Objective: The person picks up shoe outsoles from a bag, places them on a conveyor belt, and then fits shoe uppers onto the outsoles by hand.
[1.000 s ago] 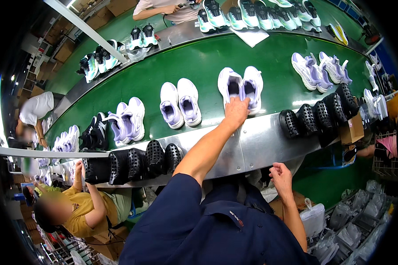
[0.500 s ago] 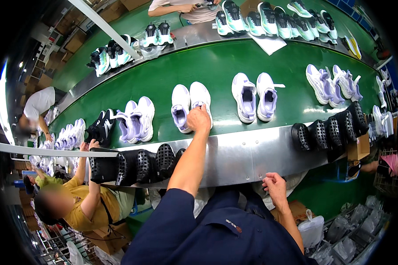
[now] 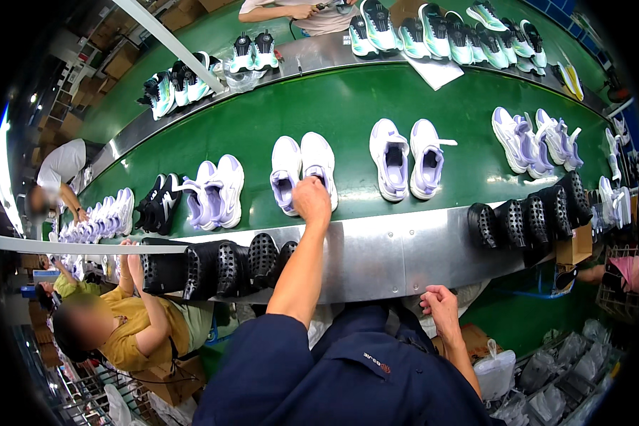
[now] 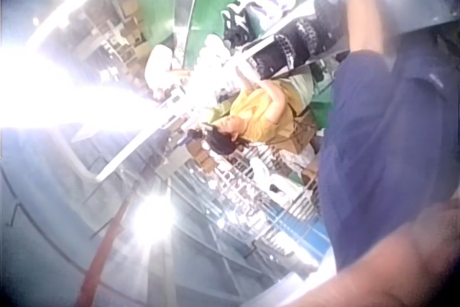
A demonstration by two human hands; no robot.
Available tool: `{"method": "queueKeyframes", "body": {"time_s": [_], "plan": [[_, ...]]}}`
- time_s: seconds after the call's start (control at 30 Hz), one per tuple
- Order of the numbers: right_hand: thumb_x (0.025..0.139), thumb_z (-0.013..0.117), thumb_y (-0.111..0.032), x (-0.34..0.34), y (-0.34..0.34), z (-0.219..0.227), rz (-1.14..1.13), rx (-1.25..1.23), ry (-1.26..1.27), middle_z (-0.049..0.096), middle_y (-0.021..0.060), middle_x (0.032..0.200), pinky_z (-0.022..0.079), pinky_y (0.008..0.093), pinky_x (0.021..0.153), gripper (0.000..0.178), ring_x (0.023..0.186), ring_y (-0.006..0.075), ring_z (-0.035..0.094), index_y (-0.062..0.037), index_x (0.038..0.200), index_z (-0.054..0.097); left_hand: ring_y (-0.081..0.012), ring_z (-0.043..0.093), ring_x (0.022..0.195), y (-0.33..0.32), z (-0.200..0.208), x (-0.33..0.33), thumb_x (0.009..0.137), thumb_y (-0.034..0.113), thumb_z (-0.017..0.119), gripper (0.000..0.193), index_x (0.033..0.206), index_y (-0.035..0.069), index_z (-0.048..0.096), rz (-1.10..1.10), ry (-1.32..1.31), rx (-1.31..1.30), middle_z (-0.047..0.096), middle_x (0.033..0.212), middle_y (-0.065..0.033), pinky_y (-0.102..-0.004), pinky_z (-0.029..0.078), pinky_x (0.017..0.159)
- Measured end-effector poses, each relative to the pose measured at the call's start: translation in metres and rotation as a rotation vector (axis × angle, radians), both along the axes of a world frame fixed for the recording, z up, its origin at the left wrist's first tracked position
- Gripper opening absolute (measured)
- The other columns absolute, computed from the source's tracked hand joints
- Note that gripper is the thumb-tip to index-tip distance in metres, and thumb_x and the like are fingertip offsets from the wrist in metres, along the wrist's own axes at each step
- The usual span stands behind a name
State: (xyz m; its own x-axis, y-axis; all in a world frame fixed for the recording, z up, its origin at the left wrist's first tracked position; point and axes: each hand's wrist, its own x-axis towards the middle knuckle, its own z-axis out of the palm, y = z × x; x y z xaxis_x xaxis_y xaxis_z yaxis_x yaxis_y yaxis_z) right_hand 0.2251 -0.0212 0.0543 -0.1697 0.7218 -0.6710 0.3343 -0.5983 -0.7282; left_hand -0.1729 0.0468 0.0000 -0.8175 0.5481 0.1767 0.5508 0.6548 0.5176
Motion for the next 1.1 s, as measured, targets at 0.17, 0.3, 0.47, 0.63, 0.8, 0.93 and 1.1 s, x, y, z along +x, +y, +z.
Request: {"method": "queueKeyframes", "body": {"time_s": [0.17,0.3,0.47,0.63,0.8,0.93,1.1], "plan": [[0.092,0.060,-0.009,-0.001,0.000,0.004,0.000,0.003,-0.006,0.069,0.0091,0.091,0.053,0.0263,0.063,0.025,0.076,0.0139,0.064,0.0036,0.113,0.062,-0.0370,0.059,0.098,-0.009,0.034,-0.011,0.083,0.013,0.071,0.019,0.097,0.004,0.064,-0.004,0.136,0.043,0.064,0.099,-0.0159,-0.0476,0.047,0.084],[0.091,0.060,-0.010,0.004,0.000,0.003,-0.022,0.010,0.005,0.068,0.0087,0.090,0.053,0.0265,0.063,0.026,0.075,0.0138,0.064,0.0035,0.113,0.062,-0.0375,0.060,0.096,-0.005,0.019,-0.029,0.083,0.010,0.066,0.018,0.099,0.003,0.065,-0.072,0.110,0.044,0.066,0.098,-0.0162,-0.0481,0.048,0.085],[0.090,0.063,-0.011,0.008,-0.005,-0.006,-0.037,0.033,0.013,0.069,0.0080,0.087,0.054,0.0266,0.064,0.024,0.074,0.0139,0.067,0.0023,0.110,0.064,-0.0377,0.059,0.084,-0.011,0.027,0.042,0.090,0.007,0.060,0.008,0.096,0.003,0.063,-0.252,0.122,0.242,0.063,0.088,-0.0171,-0.0474,0.046,0.076],[0.091,0.063,-0.018,-0.007,0.021,0.039,0.241,0.296,-0.118,0.071,0.0167,0.088,0.055,0.0360,0.075,0.029,0.082,0.0274,0.070,0.0036,0.111,0.063,-0.0322,0.056,0.089,-0.031,0.004,0.157,0.082,0.008,0.066,0.019,0.100,0.004,0.062,-0.997,0.040,0.233,0.060,0.094,-0.0124,-0.0444,0.045,0.079],[0.089,0.065,-0.027,-0.029,0.134,0.110,0.414,0.685,-0.367,0.069,0.0269,0.100,0.053,0.0436,0.086,0.040,0.096,0.0426,0.066,0.0035,0.114,0.063,-0.0381,0.048,0.115,-0.022,-0.014,0.207,0.081,0.011,0.068,0.039,0.118,0.005,0.060,-0.923,0.038,0.119,0.053,0.121,-0.0172,-0.0493,0.038,0.102],[0.081,0.070,-0.032,-0.012,0.291,0.092,0.271,0.688,-0.600,0.065,0.0326,0.110,0.051,0.0456,0.093,0.059,0.105,0.0432,0.065,0.0128,0.118,0.058,-0.0411,0.044,0.120,-0.025,-0.015,0.209,0.081,0.014,0.068,0.043,0.122,0.006,0.060,-0.878,0.040,0.066,0.051,0.127,-0.0194,-0.0535,0.035,0.107],[0.074,0.076,-0.036,0.069,0.446,0.057,0.129,0.423,-0.764,0.066,0.0294,0.116,0.052,0.0427,0.091,0.058,0.109,0.0404,0.065,0.0107,0.107,0.069,-0.0369,0.044,0.121,-0.020,-0.014,0.214,0.081,0.018,0.067,0.042,0.121,0.009,0.062,-0.861,0.033,-0.017,0.051,0.127,-0.0172,-0.0547,0.035,0.109]]}}
